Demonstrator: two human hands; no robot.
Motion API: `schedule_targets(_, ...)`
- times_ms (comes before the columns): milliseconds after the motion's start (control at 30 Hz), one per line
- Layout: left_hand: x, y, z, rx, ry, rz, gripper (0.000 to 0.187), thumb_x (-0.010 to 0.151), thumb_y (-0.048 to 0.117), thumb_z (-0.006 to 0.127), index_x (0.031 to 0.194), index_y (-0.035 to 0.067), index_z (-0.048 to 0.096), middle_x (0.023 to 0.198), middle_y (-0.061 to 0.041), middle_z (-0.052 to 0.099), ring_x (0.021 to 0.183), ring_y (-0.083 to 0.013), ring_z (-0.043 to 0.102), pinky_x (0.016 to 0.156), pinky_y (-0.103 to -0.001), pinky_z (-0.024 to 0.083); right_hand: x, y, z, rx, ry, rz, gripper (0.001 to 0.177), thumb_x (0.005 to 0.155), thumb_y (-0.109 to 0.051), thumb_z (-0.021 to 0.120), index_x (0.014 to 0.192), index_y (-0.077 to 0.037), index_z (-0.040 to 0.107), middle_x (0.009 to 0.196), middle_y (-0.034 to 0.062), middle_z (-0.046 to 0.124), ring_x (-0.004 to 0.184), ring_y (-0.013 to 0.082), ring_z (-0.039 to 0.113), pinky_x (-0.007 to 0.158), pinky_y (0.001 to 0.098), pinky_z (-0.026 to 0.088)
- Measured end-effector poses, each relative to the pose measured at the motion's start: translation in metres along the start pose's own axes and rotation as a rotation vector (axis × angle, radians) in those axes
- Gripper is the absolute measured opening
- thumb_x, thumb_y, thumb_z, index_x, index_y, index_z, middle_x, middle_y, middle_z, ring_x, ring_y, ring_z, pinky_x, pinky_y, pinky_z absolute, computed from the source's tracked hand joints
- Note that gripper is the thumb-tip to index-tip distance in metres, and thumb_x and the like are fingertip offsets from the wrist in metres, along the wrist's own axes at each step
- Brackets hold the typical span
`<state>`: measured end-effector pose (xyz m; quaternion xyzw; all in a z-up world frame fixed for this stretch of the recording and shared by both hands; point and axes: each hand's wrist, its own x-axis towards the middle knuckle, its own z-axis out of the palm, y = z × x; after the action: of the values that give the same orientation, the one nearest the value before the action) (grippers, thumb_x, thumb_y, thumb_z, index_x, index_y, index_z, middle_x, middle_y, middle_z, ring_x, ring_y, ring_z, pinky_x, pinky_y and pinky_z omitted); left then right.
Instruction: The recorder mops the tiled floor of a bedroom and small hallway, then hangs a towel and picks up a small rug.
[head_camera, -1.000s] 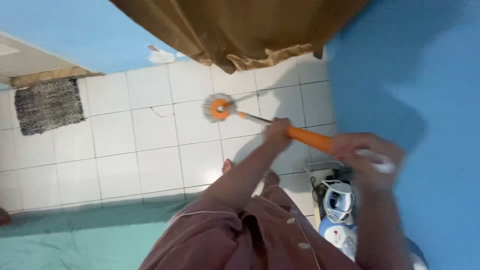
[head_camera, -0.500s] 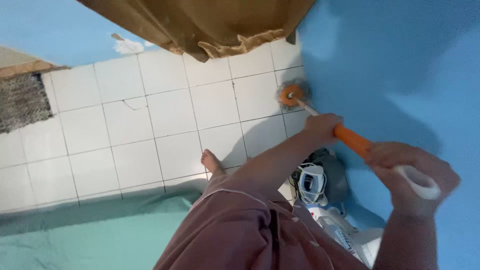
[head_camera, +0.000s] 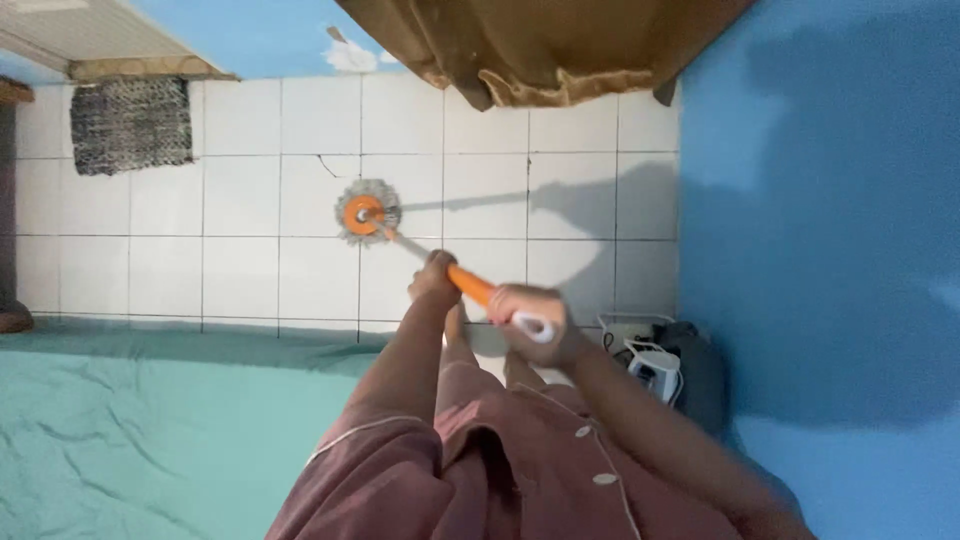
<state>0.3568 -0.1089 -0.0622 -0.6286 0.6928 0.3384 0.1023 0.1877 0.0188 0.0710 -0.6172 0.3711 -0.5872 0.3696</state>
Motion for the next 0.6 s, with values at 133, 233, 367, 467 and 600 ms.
schedule_targets(133,0.027,-0.016,0.068,0.104,-0.035,0.003,0.054,0.076,0.033,0.082,0.125,0.026,0.06,0.133,0.0,0.061,0.117,-0.0274,0.062,0.1,-0.042,0.05,-0.058,0.032,-0.042,0.028,-0.016,-0.012,0.014,0.101,-0.017,0.063,0.092,-0.007,0.061,0.087,0.0042,0.064,0.076,0.013,0.064,0.067,0.0287,0.058)
schedule_targets(233,0.004,0.068,0.1,0.02,0.109,0.405,0.041,0.082,0.049,0.077,0.11,0.019,0.071,0.115,-0.01,0.07,0.109,-0.0292,0.067,0.092,-0.039,0.055,-0.111,0.029,-0.129,0.35,-0.01,0.444,0.023,0.099,-0.028,0.058,0.107,-0.008,0.066,0.091,0.0044,0.068,0.074,0.0121,0.064,0.066,0.0267,0.057)
schedule_targets(367,-0.106,0.22,0.06,-0.054,-0.348,0.599,0.028,0.094,0.035,0.065,0.106,0.01,0.069,0.098,-0.01,0.073,0.09,-0.024,0.073,0.078,-0.041,0.061,-0.044,-0.198,-0.147,-0.456,0.336,0.431,0.022,0.108,-0.029,0.067,0.102,-0.008,0.068,0.095,0.0088,0.072,0.086,0.0188,0.073,0.094,0.0403,0.063)
schedule_targets(467,-0.134,0.261,0.116,-0.232,-0.422,0.773,0.025,0.09,0.031,0.068,0.104,0.01,0.07,0.097,-0.012,0.074,0.09,-0.0268,0.073,0.081,-0.043,0.06,-0.064,-0.237,-0.151,-0.728,0.348,0.529,0.023,0.105,-0.026,0.064,0.099,-0.005,0.068,0.097,0.011,0.074,0.086,0.0179,0.076,0.084,0.038,0.063)
schedule_targets(600,-0.145,0.252,0.184,-0.624,-0.37,1.042,0.023,0.089,0.03,0.068,0.1,0.01,0.068,0.096,-0.008,0.074,0.091,-0.0235,0.075,0.084,-0.039,0.062,-0.093,-0.263,-0.123,-0.752,0.258,0.429,0.023,0.104,-0.023,0.065,0.092,-0.004,0.067,0.092,0.0101,0.073,0.081,0.0151,0.076,0.081,0.0341,0.063)
